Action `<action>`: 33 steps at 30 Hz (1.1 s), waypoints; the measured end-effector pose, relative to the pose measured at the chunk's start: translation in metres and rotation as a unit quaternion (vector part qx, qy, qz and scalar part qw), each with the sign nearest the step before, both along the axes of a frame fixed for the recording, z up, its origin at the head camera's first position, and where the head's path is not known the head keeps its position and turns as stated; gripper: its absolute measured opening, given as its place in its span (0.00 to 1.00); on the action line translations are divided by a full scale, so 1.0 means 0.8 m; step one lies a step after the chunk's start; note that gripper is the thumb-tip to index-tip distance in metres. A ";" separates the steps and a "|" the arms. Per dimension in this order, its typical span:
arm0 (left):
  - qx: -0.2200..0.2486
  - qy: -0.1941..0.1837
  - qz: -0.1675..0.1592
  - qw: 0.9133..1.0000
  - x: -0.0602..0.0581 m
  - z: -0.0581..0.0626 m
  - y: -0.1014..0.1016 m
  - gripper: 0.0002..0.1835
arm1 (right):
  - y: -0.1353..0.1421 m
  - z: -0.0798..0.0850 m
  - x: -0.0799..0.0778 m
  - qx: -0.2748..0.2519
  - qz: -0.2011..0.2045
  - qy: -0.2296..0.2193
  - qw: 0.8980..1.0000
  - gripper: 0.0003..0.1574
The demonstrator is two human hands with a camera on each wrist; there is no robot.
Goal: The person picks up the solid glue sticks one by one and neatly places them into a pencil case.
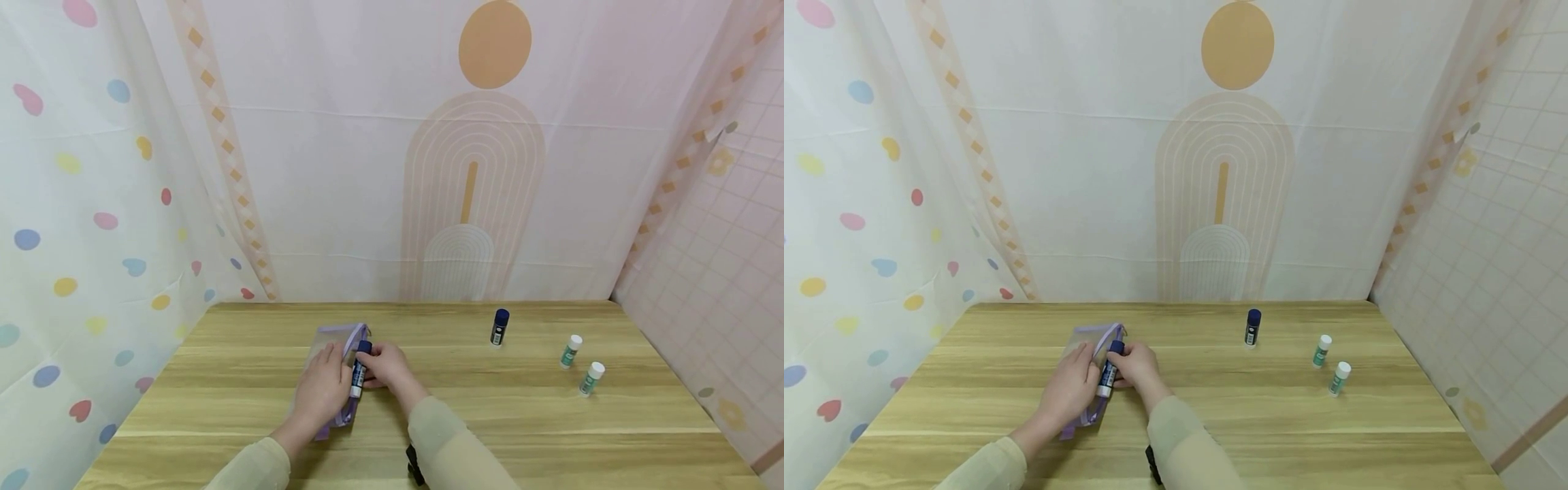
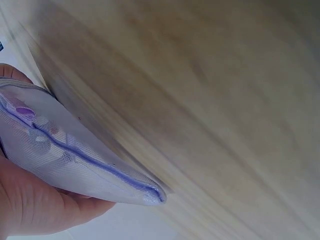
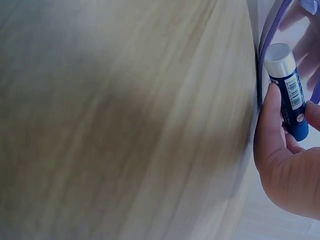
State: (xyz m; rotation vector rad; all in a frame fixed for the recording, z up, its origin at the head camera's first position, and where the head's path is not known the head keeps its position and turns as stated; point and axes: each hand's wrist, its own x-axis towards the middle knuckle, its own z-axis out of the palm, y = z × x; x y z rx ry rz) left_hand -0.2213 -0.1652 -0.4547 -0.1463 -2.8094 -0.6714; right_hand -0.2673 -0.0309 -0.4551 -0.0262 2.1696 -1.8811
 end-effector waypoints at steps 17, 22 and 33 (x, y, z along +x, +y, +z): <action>0.010 0.015 -0.006 1.000 0.000 0.001 0.000 0.27 | -0.010 -0.007 -0.005 0.068 -0.018 0.029 0.997 0.11; 0.009 0.027 -0.005 1.000 -0.001 0.000 -0.001 0.25 | -0.015 -0.005 -0.004 0.091 -0.023 0.051 0.994 0.09; 0.003 0.043 -0.004 0.999 -0.004 -0.002 -0.002 0.25 | -0.014 0.000 0.000 0.093 -0.025 0.047 0.994 0.05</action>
